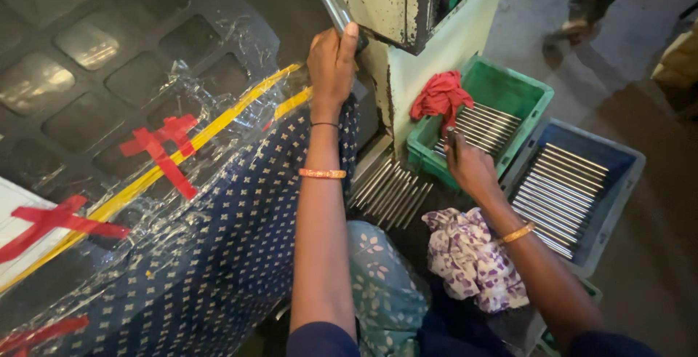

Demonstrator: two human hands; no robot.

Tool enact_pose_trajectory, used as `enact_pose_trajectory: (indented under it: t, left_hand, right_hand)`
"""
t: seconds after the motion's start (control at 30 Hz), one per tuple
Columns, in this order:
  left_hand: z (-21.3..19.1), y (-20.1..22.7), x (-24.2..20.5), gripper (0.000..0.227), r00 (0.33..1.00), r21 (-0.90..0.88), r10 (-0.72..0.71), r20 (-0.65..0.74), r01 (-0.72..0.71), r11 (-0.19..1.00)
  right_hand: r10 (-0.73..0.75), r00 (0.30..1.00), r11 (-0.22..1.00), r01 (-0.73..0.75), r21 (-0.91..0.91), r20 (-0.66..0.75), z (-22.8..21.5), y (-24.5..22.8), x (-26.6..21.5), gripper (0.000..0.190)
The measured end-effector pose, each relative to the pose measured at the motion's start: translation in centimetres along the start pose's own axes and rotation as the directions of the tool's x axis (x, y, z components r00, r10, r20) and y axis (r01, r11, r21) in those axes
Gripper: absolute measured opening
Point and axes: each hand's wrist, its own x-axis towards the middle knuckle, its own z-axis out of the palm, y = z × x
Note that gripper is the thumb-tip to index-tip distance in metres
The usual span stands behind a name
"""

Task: The person sits on the floor and repeatedly picks up metal rods, inserts them into a machine, and wipes them with a cloth. The rods are then placed into a green crate.

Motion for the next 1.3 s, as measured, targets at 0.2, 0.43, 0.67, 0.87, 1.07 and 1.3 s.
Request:
enact_pose_trajectory:
  t: [0.2, 0.43, 0.67, 0.87, 1.07, 1.3]
  left_hand:
    - [-0.8, 1.0, 0.0, 0.059, 1.000, -0.089, 0.005, 0.013, -0.004, 0.996]
    - [-0.1, 1.0, -0.1, 0.058, 0.999, -0.022, -0.018, -0.033, 0.017, 1.000]
    - [0.5, 0.3, -0.3, 0.057, 0.996, -0.039, 0.047, -0.077, -0.050, 0.998]
    - [0.6, 0.3, -0.5, 0.058, 0.993, -0.032, 0.049, -0.104, -0.052, 0.998]
    - [0.8, 0.5, -0.4, 0.056, 0.987, -0.040, 0.084, -0.134, -0.090, 0.995]
    - [0.6, 0.8, -0.5, 0.057, 0.987, -0.030, 0.084, -0.135, -0.089, 0.996]
  right_hand:
    - [-0.001, 1.000, 0.999, 0.001, 0.034, 0.022, 0.1, 0.2, 0.2, 0.031]
    - [0.012, 0.999, 1.000, -0.012, 0.011, 0.033, -0.2, -0.1, 0.3, 0.032]
    - [-0.011, 0.999, 1.000, 0.010, 0.021, 0.040, 0.0, 0.0, 0.4, 0.030]
    - [-0.024, 0.999, 0.999, 0.022, 0.032, 0.043, 0.2, 0.0, 0.5, 0.031]
    - [0.003, 0.998, 1.000, -0.002, -0.013, 0.059, 0.3, 0.1, 0.5, 0.031]
    - [-0.014, 0.998, 1.000, 0.013, 0.012, 0.068, -0.2, -0.4, 0.6, 0.028]
